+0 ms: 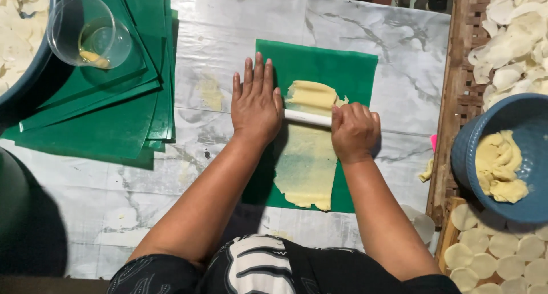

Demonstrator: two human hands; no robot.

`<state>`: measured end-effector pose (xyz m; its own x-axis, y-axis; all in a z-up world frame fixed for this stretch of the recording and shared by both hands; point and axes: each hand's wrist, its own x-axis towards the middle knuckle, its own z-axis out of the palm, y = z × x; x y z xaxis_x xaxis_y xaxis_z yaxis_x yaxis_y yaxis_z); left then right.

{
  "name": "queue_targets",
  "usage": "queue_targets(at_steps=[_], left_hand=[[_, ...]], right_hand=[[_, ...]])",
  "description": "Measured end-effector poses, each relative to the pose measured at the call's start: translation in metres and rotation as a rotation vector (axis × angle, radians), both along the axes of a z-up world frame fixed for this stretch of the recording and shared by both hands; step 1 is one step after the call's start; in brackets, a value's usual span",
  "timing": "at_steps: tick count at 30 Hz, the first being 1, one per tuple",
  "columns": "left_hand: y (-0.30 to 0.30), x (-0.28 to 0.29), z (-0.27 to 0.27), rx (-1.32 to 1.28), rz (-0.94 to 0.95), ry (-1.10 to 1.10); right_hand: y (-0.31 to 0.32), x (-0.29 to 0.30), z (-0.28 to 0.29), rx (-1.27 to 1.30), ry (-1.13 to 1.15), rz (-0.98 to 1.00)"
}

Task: Rolling out small pieces of dough into thin sheets using a rolling pin on a green mat.

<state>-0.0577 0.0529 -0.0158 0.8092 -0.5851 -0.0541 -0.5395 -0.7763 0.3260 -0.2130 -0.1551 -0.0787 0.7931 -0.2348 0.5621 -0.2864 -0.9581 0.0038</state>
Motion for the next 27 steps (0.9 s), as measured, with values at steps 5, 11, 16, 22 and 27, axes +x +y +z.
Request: queue_targets(at_steps=[5,11,16,22,27], left_hand=[[-0.029,0.021,0.02,0.03,0.011,-0.065],[-0.05,0.047,0.011,0.021,0.046,-0.047],[-0.047,0.048,0.015,0.028,0.082,-0.052],[-0.017,0.009,-0.007,-0.054,0.047,-0.206],[-0.038,0.043,0.001,0.022,0.081,-0.08]], right_hand=[[-0.012,0.023,0.044,0.045,0.025,-0.028],[-0.014,0.061,0.064,0.229,0.139,-0.144],[-0.014,0.066,0.058,0.147,0.214,-0.174],[0.013,0.024,0.06,0.217,0.258,-0.082],[-0.015,0.07,0.053,0.24,0.278,-0.118]])
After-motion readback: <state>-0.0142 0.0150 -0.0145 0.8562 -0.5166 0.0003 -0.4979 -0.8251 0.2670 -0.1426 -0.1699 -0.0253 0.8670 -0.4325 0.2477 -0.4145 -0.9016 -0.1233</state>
